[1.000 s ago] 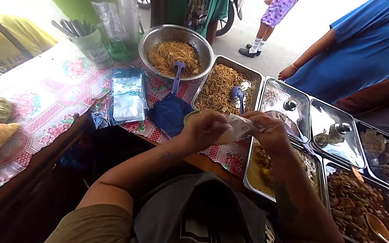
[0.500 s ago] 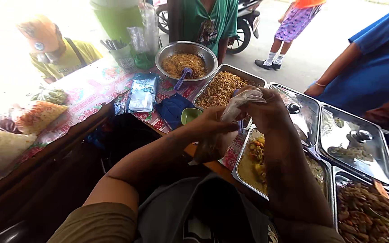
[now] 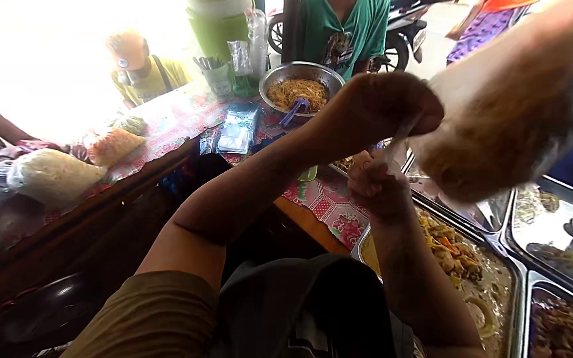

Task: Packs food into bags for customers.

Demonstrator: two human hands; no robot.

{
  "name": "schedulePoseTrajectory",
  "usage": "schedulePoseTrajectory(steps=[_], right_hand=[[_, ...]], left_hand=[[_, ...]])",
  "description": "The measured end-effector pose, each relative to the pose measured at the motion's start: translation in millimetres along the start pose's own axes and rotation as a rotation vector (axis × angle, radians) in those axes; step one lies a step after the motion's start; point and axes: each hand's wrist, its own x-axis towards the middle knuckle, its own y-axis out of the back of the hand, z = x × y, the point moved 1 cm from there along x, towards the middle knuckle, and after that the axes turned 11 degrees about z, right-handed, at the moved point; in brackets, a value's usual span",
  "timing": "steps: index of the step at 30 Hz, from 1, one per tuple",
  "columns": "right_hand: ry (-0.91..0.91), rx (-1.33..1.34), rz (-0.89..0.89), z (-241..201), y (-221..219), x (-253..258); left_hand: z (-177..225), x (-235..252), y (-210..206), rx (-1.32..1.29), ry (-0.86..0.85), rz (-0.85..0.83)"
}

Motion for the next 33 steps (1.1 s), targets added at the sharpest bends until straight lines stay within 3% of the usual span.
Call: schedulePoseTrajectory(steps=[2,5,7,9,11,13,15,21,24,26,29,31,33], right_hand=[[0.066,-0.33,0.123,-11,13,7],[-0.156,-0.601,-0.031,-34,25,7],[-0.267,-0.878,0.14,-22,3,-3],[-0.226,-1.095,0.38,5,-9,-13],[-0.065,-1.232,0.57,35,-6,-22],[0.097,-1.326,0.663,57,-1,-30],[0.201,-1.377,0.686,74,7,-38],[0.271,-1.429,0.882,93,27,-44],[0.105,-1.341,0.923,81,25,-39],[-0.033,-1.433,0.735,67,25,-41],[-0.224,-1.462,0.426,56,26,-42],[-0.245,-1.401,0.462,60,4,-26],[-0.221,-1.336,0.625,71,-19,-3]], left_hand=[[-10,-21,16,0.043,0.118,-0.115],[-35,-62,33,0.255,0.271,-0.261],[-56,-90,41,0.36,0.41,-0.249],[-80,-114,43,0.327,0.626,-0.069],[-106,-128,34,0.155,0.853,0.195],[-127,-131,18,-0.058,1.009,0.421],[-143,-131,6,-0.129,1.058,0.524],[-160,-133,15,0.027,1.081,0.31],[-153,-124,29,0.002,1.156,0.071],[-153,-117,35,0.064,1.08,-0.087],[-138,-103,39,0.274,0.676,-0.243],[-109,-90,46,0.314,0.409,-0.246],[-76,-78,66,0.284,0.305,-0.196]])
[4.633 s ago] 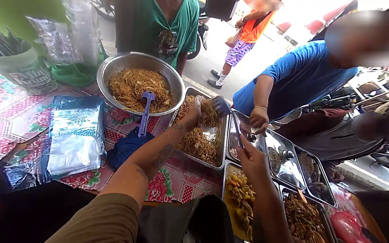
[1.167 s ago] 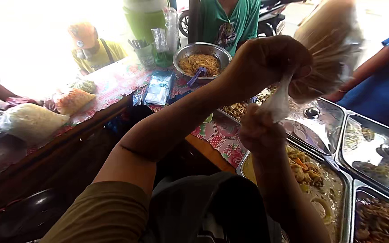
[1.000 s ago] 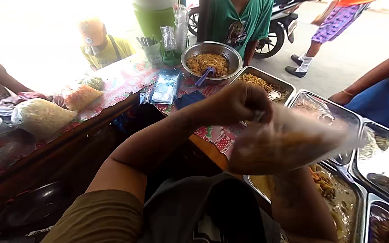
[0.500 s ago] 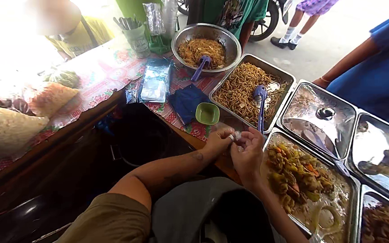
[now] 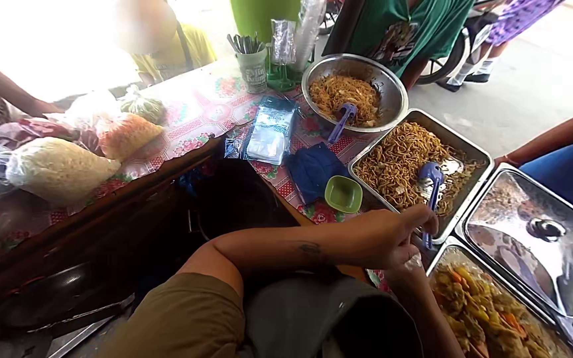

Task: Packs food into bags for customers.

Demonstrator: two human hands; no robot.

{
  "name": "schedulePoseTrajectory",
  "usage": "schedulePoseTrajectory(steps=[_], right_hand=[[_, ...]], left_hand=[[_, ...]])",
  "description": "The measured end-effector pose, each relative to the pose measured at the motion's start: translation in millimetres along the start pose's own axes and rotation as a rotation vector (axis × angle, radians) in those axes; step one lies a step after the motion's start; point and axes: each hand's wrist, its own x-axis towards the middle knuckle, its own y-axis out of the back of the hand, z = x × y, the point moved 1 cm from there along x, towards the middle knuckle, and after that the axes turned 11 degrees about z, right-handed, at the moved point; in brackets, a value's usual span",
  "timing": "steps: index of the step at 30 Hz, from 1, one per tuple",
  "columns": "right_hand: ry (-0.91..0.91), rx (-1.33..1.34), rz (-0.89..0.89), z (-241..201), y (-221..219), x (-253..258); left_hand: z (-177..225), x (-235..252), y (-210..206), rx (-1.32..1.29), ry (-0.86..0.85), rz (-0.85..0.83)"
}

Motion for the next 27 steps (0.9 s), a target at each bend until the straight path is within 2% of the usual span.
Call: schedulePoseTrajectory(steps=[3,5,7,8,10,11,13,14,16,19,21,24,25,26,27], right_hand=[[-0.151,0.355,0.055,-24,-25,21],[-0.165,0.484,-0.014,-44,-45,44],[-0.157,0.497,-0.035,-62,-71,68],[-0.143,0.468,-0.027,-69,-88,80],[-0.08,0.367,-0.03,-76,-122,107],[-0.029,0.29,-0.03,-76,-139,120],[0.12,0.053,-0.059,-74,-167,143],[0.204,-0.096,-0.082,-75,-179,151],[0.386,-0.296,-0.04,-78,-204,157],[0.693,-0.287,0.109,-76,-239,154],[0.666,-0.28,0.006,-72,-258,156],[0.409,-0.43,-0.273,-64,-270,165],[0.385,-0.437,-0.305,-66,-267,163],[0.42,-0.388,-0.259,-70,-259,158],[0.514,-0.281,-0.139,-71,-248,151]], left_hand=[[-7,-11,60,0.003,0.026,0.291],[-42,-24,113,0.225,0.088,0.547],[-98,-41,163,0.54,0.228,0.732],[-127,-50,182,0.652,0.353,0.753],[-171,-61,206,0.78,0.612,0.694],[-186,-62,212,0.807,0.691,0.652],[-202,-61,217,0.825,0.734,0.575],[-203,-59,219,0.802,0.729,0.557],[-200,-55,227,0.642,0.676,0.625],[-191,-51,243,0.277,0.639,0.777],[-178,-48,253,-0.006,0.618,0.898],[-146,-45,268,-0.436,0.451,1.114],[-133,-45,273,-0.522,0.411,1.137],[-120,-45,277,-0.545,0.378,1.137],[-107,-46,279,-0.512,0.352,1.103]])
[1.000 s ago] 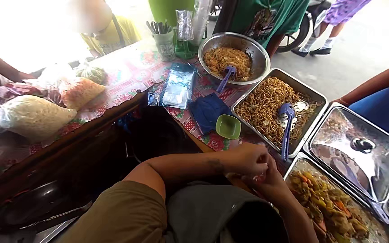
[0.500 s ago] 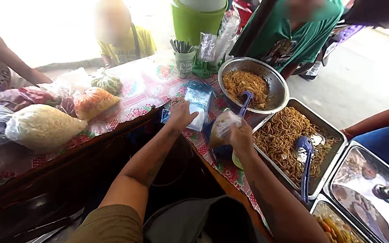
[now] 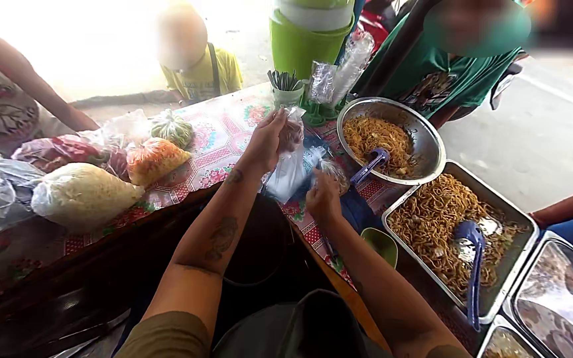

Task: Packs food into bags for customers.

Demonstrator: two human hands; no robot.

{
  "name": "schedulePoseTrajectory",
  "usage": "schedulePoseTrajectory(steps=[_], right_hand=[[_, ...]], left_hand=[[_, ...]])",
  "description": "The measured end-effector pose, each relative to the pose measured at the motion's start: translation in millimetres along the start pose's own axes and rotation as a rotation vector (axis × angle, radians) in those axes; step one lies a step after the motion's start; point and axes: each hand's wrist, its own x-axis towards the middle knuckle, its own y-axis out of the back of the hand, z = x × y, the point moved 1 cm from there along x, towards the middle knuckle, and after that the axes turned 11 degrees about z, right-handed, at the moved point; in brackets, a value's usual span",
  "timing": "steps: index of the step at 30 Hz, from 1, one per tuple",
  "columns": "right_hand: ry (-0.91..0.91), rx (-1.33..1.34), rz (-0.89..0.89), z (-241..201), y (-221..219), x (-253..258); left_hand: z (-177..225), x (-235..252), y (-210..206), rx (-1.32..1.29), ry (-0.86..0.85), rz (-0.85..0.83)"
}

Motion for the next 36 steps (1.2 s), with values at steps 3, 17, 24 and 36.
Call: schedulePoseTrajectory(steps=[3,17,24,36], right_hand=[[0.297,0.31,0.428,-4,53,-17],[-0.151,0.893,-0.324,18,210,-125],[-0.473,0.799,0.207,27,224,-168],[-0.072,0.277,0.258,35,225,-224]], left_hand=[[29,-29,-6,0.307,-0.127,-0.376],[16,-122,-108,0.822,-0.367,-1.17],[-18,-228,-111,0.669,-0.969,-0.242],[-96,-321,-124,0.125,0.359,-0.299]])
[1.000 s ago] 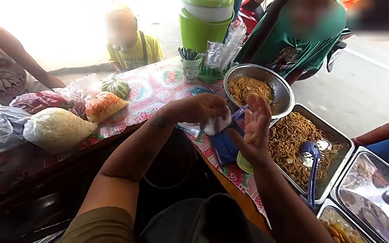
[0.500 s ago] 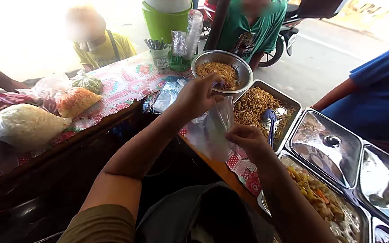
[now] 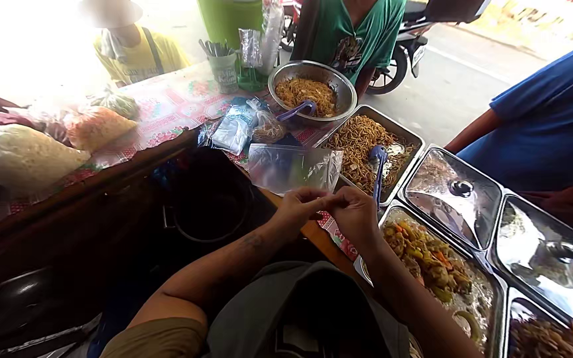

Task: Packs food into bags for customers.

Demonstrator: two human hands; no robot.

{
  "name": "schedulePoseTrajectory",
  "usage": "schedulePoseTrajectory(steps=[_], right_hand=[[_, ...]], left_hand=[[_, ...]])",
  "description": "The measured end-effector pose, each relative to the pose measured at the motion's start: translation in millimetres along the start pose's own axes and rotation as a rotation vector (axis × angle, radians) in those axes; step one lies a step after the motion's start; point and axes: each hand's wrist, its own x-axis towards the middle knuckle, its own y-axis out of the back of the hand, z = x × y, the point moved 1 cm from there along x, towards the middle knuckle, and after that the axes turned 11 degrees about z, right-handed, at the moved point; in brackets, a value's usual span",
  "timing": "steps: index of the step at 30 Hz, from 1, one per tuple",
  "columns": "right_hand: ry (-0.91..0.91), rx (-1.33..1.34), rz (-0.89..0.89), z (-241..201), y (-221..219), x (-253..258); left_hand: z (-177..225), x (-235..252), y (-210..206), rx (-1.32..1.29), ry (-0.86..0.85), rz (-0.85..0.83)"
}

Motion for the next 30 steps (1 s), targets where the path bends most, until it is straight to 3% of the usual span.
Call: schedulePoseTrajectory(steps=[3,6,8,11,15,17,18,20,21,23,26,28,30], right_hand=[[-0.062,-0.14,-0.143,-10,9,1],[-0.091,-0.049,-0.385,-14,16,0],[-0.082,0.044,-0.313,-14,18,0],[-0.149,0.119,-0.063,-7,10,2],[-0.2,0.264,-0.213,4,-7,0],[-0.171,0.311,-0.258,5,-11,-2],[-0.189,0.336,-0.233,4,-11,-3],[-0.324,0.404,-0.165,-1,-4,-1],[-0.404,0.445,-0.148,-2,1,2],[-0.497,0.553,-0.132,1,7,7],[-0.594,0.695,-0.091,3,8,12],[-0.663,0.723,-0.084,5,6,14],[-0.746,0.716,-0.096,8,2,16]], left_hand=[[-6,-4,-3,-0.038,-0.005,-0.002],[-14,0,-1,-0.067,0.002,0.095],[-15,4,5,-0.125,0.03,0.155],[-13,1,16,-0.222,0.062,0.102],[-6,-11,18,-0.145,0.072,-0.025],[-5,-17,27,0.045,-0.153,-0.049],[-8,-17,37,0.171,-0.366,0.032],[-14,-11,68,0.362,-0.755,0.372],[-17,-10,87,0.413,-0.771,0.532],[-25,-9,116,0.297,-0.449,0.625],[-45,-7,124,0.022,-0.044,0.441],[-55,-6,115,-0.053,0.023,0.232],[-52,-4,105,-0.176,0.023,0.135]])
